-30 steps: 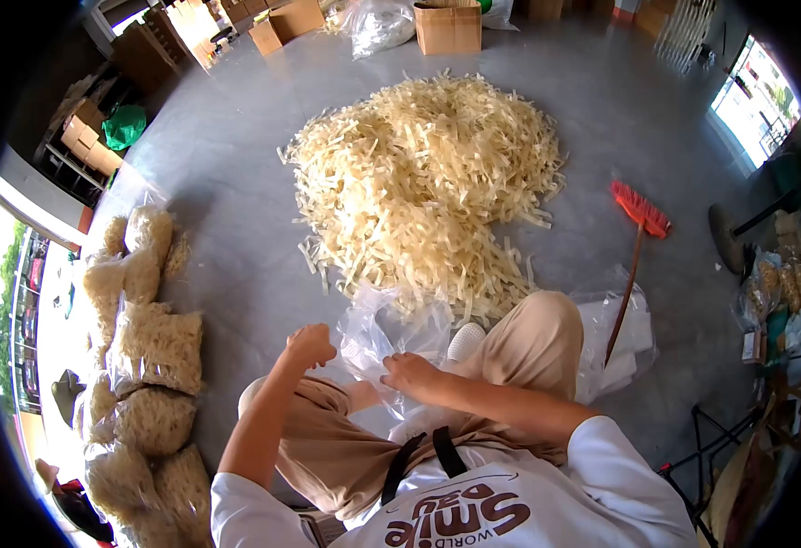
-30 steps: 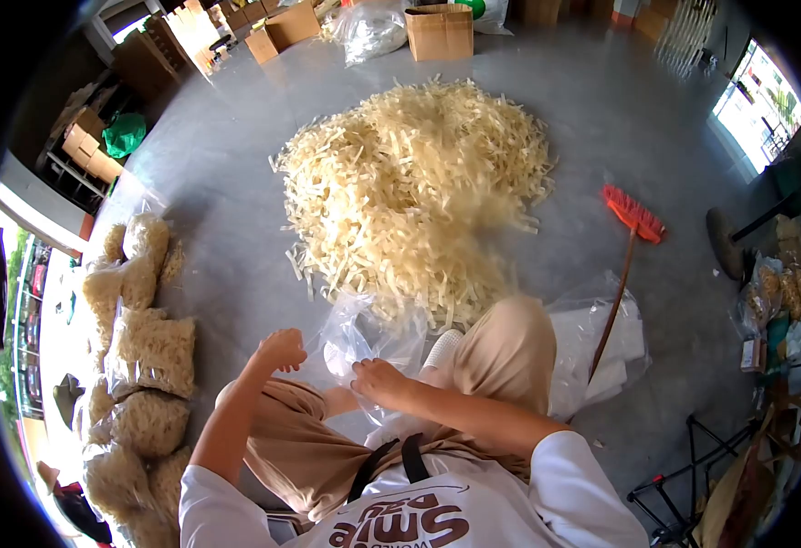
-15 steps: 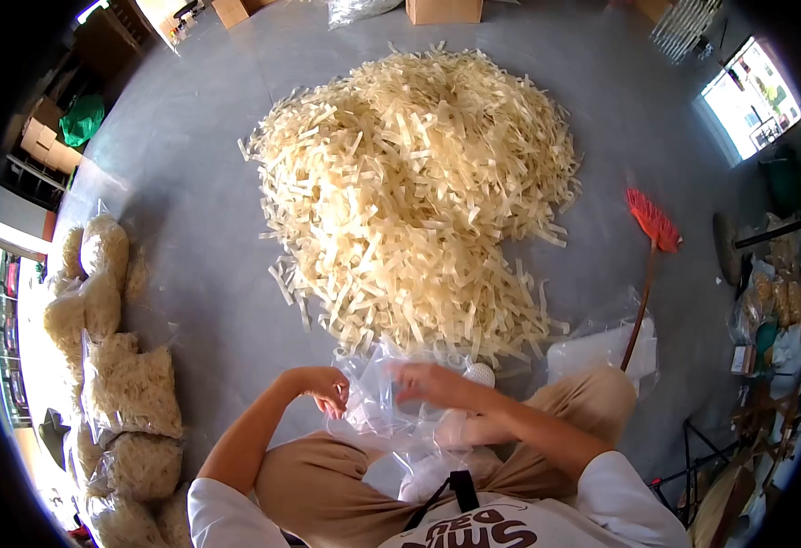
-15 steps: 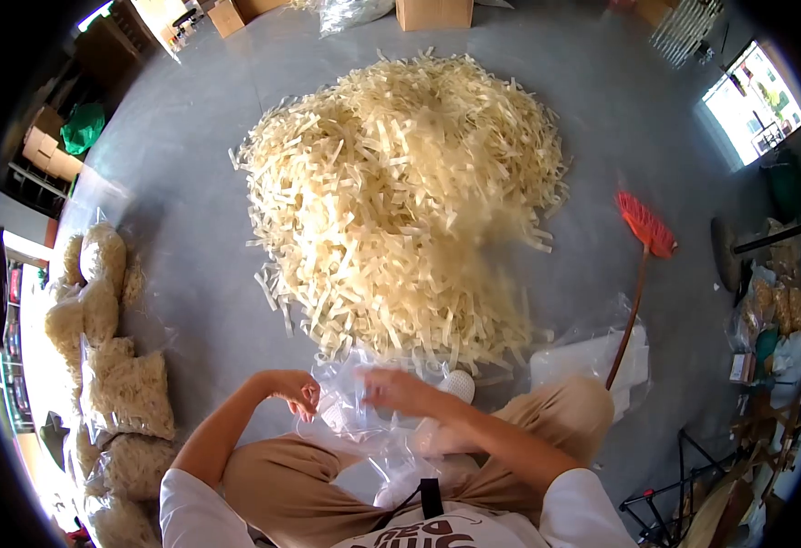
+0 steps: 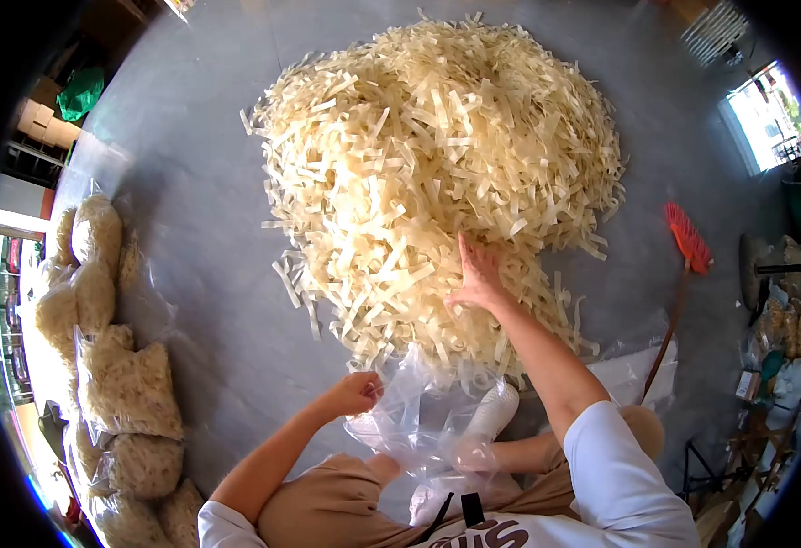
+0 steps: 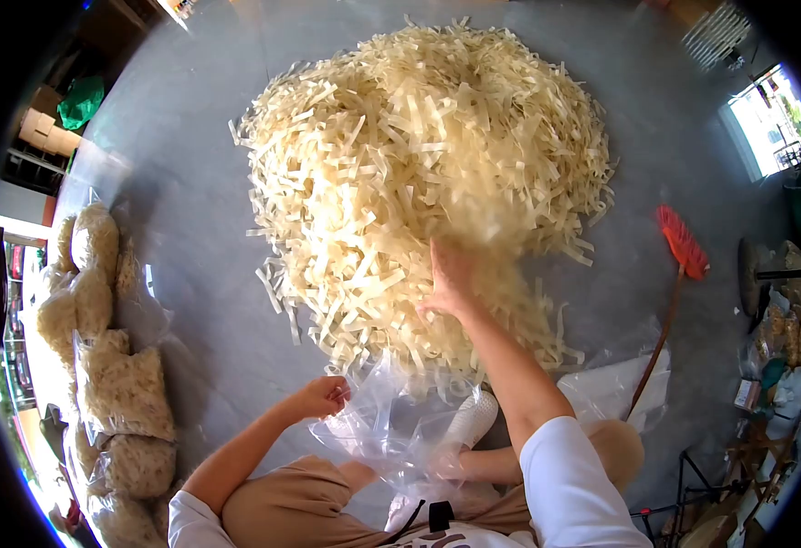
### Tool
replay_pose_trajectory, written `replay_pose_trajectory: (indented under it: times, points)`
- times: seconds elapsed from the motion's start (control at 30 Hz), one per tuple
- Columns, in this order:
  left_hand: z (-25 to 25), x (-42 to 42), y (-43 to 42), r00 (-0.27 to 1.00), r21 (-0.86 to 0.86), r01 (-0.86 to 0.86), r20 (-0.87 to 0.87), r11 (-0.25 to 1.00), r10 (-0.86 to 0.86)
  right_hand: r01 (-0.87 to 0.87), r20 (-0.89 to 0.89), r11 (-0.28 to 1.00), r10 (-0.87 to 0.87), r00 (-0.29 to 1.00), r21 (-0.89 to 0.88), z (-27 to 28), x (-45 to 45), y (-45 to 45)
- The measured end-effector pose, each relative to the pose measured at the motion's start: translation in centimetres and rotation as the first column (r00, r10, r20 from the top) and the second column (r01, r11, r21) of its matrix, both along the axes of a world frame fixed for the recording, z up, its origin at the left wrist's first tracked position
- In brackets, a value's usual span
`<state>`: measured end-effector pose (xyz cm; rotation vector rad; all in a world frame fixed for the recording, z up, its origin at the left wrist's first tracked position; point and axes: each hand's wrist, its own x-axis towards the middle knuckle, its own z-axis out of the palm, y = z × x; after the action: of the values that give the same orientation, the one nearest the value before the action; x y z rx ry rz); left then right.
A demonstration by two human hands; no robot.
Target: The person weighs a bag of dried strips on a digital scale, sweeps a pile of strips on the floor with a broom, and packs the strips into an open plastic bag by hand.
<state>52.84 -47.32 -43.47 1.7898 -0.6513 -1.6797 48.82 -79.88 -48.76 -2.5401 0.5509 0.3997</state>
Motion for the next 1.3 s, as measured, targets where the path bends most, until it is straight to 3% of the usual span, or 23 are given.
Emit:
replay_pose_trajectory:
  times: [0.07, 0.1, 0.17, 0.23, 0.3, 0.37, 0.4, 0.43, 0.5, 0.57, 0.67, 0.7, 0.8, 0.83, 0.87, 0.97, 1.0, 1.07, 1.1, 1.17, 1.2, 1.27, 1.3]
  points:
    - [4.5, 0.2, -2.8, 0.990, 0.237, 0.018, -0.139, 0.971, 0.016, 0.042, 0.065, 0.999, -0.044, 0.997, 0.033, -1.6, -0.6, 0.3]
    - [5.2, 0.4, -3.6, 0.989, 0.237, 0.023, -0.147, 0.971, 0.012, 0.079, 0.139, 0.995, -0.088, 0.986, 0.067, -2.2, -0.8, 0.5]
    - [6.0, 0.4, -4.4, 0.947, 0.254, 0.310, -0.164, 0.916, -0.275, 0.134, 0.067, 0.991, -0.134, 0.989, 0.005, 0.2, -0.8, 1.8]
    - [5.1, 0.3, -4.7, 0.930, 0.264, 0.342, -0.234, 0.902, -0.284, 0.185, 0.002, 0.981, -0.185, 0.983, -0.058, -0.1, -1.4, 2.2]
    - [5.0, 0.5, -4.8, 0.911, 0.272, 0.370, -0.296, 0.888, -0.289, 0.206, 0.305, 0.966, -0.245, 0.920, 0.157, -2.3, -2.3, 1.6]
    - [5.3, 0.4, -4.5, 0.930, 0.161, 0.074, -0.368, 0.984, -0.010, 0.244, 0.296, 0.925, -0.330, 0.896, 0.291, -2.7, -3.2, 0.9]
    - [5.2, 0.6, -4.5, 0.940, 0.187, 0.076, -0.340, 0.979, -0.008, 0.280, 0.277, 0.865, -0.414, 0.867, 0.416, -2.2, -3.6, 0.8]
    - [5.3, 0.5, -4.5, 0.948, 0.186, 0.034, -0.316, 0.982, 0.027, 0.283, 0.268, 0.863, -0.415, 0.869, 0.420, -1.7, -3.9, 0.8]
    - [4.8, 0.4, -4.4, 0.948, 0.214, 0.003, -0.313, 0.977, 0.065, 0.315, 0.416, 0.779, -0.575, 0.705, 0.542, -1.0, -4.2, 0.4]
    - [4.7, 0.1, -4.2, 0.938, 0.223, -0.038, -0.327, 0.974, 0.112, 0.416, 0.360, 0.710, -0.669, 0.651, 0.568, -2.0, -4.7, -0.4]
    - [4.5, 0.0, -4.3, 0.925, 0.222, -0.118, -0.331, 0.968, 0.188, 0.374, 0.309, 0.528, -0.805, 0.507, 0.763, 3.6, -5.4, 0.0]
    - [4.5, 0.0, -4.4, 0.920, 0.213, -0.165, -0.319, 0.963, 0.228, 0.377, 0.310, 0.527, -0.807, 0.503, 0.761, 3.7, -5.8, 0.9]
    - [4.6, 0.0, -4.5, 0.884, 0.206, -0.254, -0.347, 0.945, 0.314, 0.467, 0.146, 0.298, -0.931, 0.334, 0.833, 4.2, -7.6, 4.5]
    - [4.7, 0.0, -4.5, 0.851, 0.203, -0.323, -0.366, 0.924, 0.378, 0.193, 0.151, 0.280, -0.851, 0.503, 0.940, 4.9, -8.5, 6.1]
    - [4.5, 0.1, -4.3, 0.853, 0.199, -0.318, -0.366, 0.927, 0.371, 0.104, 0.117, 0.222, -0.793, 0.598, 0.969, 3.8, -9.2, 7.8]
    - [3.0, 0.5, -3.2, 0.853, 0.140, -0.341, -0.369, 0.929, 0.369, 0.151, -0.223, -0.168, -0.608, 0.762, 0.974, -1.6, -12.2, 14.0]
    - [2.7, 0.4, -3.0, 0.839, 0.150, -0.380, -0.360, 0.913, 0.409, 0.263, -0.434, -0.365, -0.542, 0.720, 0.893, 0.5, -11.7, 15.7]
    - [3.7, 0.5, -3.2, 0.839, 0.095, -0.394, -0.369, 0.914, 0.400, 0.283, -0.349, -0.212, -0.419, 0.838, 0.935, -1.9, -13.0, 18.1]
    - [4.3, 0.3, -3.4, 0.841, 0.097, -0.389, -0.369, 0.916, 0.396, 0.282, -0.350, -0.215, -0.423, 0.836, 0.935, -4.3, -14.2, 19.4]
    - [5.4, -0.3, -3.6, 0.862, 0.116, -0.345, -0.354, 0.932, 0.363, 0.469, -0.436, 0.096, -0.244, 0.866, 0.878, -8.4, -16.1, 21.6]
    - [5.9, -0.4, -3.5, 0.851, 0.135, -0.342, -0.376, 0.930, 0.367, 0.469, -0.437, 0.096, -0.243, 0.866, 0.878, -6.6, -15.7, 20.7]
    - [5.3, 0.1, -2.4, 0.843, 0.109, -0.388, -0.359, 0.915, 0.400, 0.647, -0.688, 0.347, -0.008, 0.726, 0.679, 0.1, -13.6, 16.4]
    - [4.9, 0.5, -1.7, 0.835, 0.083, -0.429, -0.343, 0.899, 0.430, 0.647, -0.688, 0.348, -0.008, 0.725, 0.678, -0.4, -13.4, 15.0]
